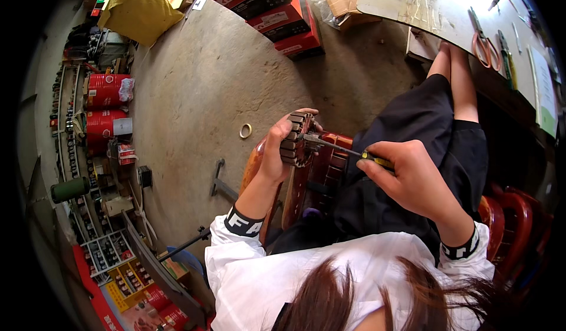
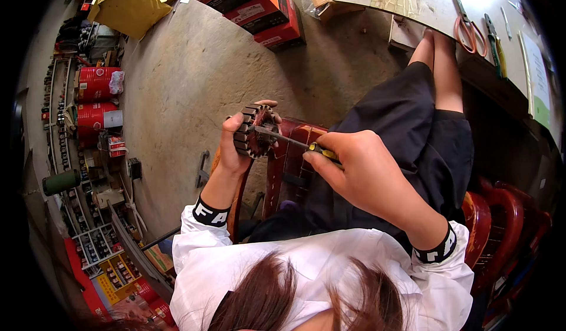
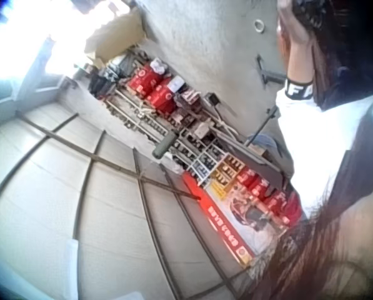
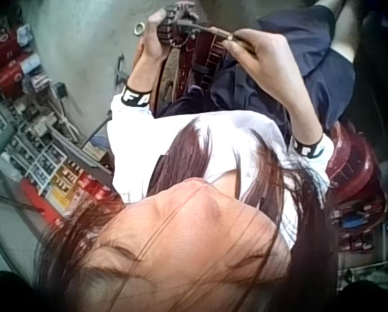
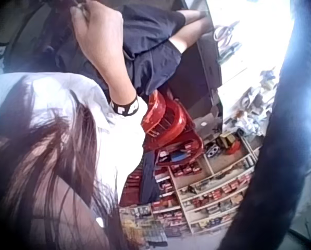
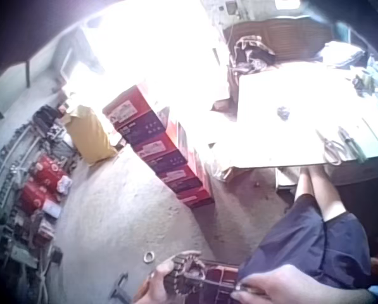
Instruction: The person sits at a workbench and uses a screwdriver to adjust the copper windings on a circular electrical component, likely a motor stator. They repeatedly insert the screwdriver into the slots to push or separate the wires, then set the tool down to inspect the component by hand.
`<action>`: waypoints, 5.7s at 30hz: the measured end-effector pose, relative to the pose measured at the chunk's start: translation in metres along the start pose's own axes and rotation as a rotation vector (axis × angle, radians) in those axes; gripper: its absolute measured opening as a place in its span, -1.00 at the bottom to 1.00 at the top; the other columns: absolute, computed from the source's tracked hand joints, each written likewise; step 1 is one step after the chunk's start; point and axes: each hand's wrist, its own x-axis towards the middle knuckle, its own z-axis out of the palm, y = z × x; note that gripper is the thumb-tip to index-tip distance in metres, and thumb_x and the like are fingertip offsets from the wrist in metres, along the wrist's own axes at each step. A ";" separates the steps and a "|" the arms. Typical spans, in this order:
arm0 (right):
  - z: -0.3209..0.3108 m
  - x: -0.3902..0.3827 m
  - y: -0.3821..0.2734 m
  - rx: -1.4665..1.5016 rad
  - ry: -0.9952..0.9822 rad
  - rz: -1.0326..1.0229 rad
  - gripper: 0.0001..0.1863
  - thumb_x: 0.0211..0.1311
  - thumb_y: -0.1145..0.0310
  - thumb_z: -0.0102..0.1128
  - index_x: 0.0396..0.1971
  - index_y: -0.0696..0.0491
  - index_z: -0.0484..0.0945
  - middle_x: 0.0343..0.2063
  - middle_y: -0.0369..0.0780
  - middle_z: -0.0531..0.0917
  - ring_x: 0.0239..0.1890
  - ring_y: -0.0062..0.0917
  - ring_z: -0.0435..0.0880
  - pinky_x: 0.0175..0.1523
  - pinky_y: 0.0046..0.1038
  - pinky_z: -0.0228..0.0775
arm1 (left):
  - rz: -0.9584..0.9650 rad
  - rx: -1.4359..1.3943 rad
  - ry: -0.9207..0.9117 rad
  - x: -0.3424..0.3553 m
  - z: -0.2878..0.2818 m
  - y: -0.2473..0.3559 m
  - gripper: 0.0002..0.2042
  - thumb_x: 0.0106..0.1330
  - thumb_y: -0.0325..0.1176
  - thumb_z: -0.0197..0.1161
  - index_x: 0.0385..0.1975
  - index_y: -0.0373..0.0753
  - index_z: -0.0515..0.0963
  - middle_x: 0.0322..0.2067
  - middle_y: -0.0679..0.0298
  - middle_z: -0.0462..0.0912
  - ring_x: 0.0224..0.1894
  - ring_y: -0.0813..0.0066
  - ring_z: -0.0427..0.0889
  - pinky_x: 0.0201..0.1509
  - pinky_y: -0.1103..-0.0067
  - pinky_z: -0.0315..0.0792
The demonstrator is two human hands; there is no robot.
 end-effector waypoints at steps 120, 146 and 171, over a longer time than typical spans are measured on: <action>0.009 -0.048 0.027 0.095 0.339 0.042 -0.80 0.21 0.47 0.26 -0.24 0.30 0.59 -0.46 -0.08 0.68 -0.46 -0.45 0.66 -0.32 -0.51 0.44 | 0.017 0.122 -0.183 -0.037 0.027 0.006 0.01 -0.34 -0.35 0.53 0.25 -0.33 0.12 0.08 0.10 0.41 0.14 0.29 0.47 0.25 0.40 0.33; 0.009 -0.054 0.031 0.485 0.170 0.224 -0.76 0.29 0.48 0.14 -0.09 0.24 0.43 -0.44 -0.23 0.63 -0.41 -0.70 0.59 -0.25 -0.66 0.41 | -0.069 -0.483 -0.241 -0.030 0.036 0.007 0.01 -0.11 0.16 0.47 0.26 -0.41 0.21 0.10 -0.23 0.38 0.08 -0.02 0.52 -0.24 0.21 0.69; 0.003 -0.059 0.027 0.445 0.132 0.224 -0.76 0.26 0.51 0.17 -0.10 0.23 0.45 -0.45 -0.23 0.64 -0.39 -0.67 0.63 -0.24 -0.63 0.44 | -0.009 -0.213 -0.315 -0.032 0.037 -0.003 0.06 -0.20 -0.23 0.54 0.34 -0.25 0.01 0.18 -0.01 0.34 -0.06 -0.03 0.62 -0.04 0.23 0.60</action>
